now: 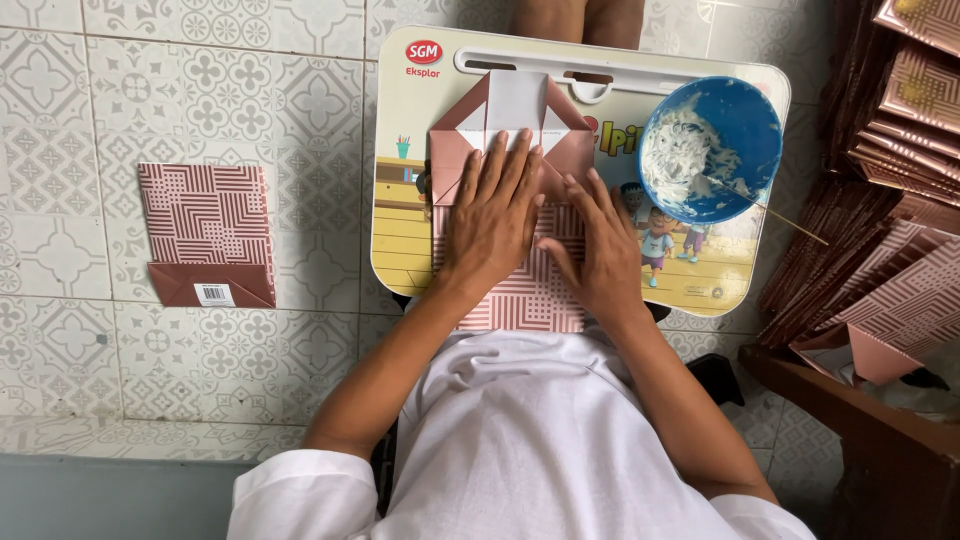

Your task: Applying adhesive to paper templates using a small stick and folding them to create paper bags

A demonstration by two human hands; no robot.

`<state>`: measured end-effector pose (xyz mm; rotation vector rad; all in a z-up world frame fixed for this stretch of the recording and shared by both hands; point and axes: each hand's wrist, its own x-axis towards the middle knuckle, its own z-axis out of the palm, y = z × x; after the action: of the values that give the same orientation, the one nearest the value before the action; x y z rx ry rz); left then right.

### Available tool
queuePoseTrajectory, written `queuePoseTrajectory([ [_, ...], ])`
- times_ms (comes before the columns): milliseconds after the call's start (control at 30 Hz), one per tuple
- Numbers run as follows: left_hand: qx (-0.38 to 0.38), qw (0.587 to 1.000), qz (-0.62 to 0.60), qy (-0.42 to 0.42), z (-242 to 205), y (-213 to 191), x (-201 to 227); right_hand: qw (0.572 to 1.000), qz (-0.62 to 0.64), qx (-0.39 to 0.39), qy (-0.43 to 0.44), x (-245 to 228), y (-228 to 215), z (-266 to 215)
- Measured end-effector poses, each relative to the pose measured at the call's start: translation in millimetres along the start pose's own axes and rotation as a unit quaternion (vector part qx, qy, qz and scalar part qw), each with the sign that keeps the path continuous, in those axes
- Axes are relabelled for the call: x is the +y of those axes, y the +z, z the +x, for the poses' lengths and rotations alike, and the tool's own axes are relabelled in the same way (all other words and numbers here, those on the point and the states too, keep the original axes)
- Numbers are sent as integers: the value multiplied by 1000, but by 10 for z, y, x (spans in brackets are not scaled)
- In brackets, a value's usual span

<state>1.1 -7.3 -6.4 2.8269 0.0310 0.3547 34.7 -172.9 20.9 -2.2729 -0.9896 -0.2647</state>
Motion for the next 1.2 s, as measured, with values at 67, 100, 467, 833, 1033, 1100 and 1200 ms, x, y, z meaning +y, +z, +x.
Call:
queuePoseTrajectory([
  [67,-14,1000,0,2,0,7,-10,1000,-2,-16,-2,-7,28,123],
  [100,-27,1000,1,4,3,7,-21,999,-3,-32,-5,-12,44,190],
  [467,-13,1000,-15,21,4,-68,-1,994,-98,-49,14,34,6,26],
  [833,24,1000,3,16,16,-6,7,998,-50,-7,34,0,-97,-197],
  [1033,-64,998,-29,6,24,-129,11,999,-43,-8,5,-89,-33,58],
  [1100,-98,995,-28,2,32,-186,19,999,-28,-36,4,-129,14,192],
  [1200,-99,995,-30,14,16,-189,-13,997,-48,-64,12,-62,28,148],
])
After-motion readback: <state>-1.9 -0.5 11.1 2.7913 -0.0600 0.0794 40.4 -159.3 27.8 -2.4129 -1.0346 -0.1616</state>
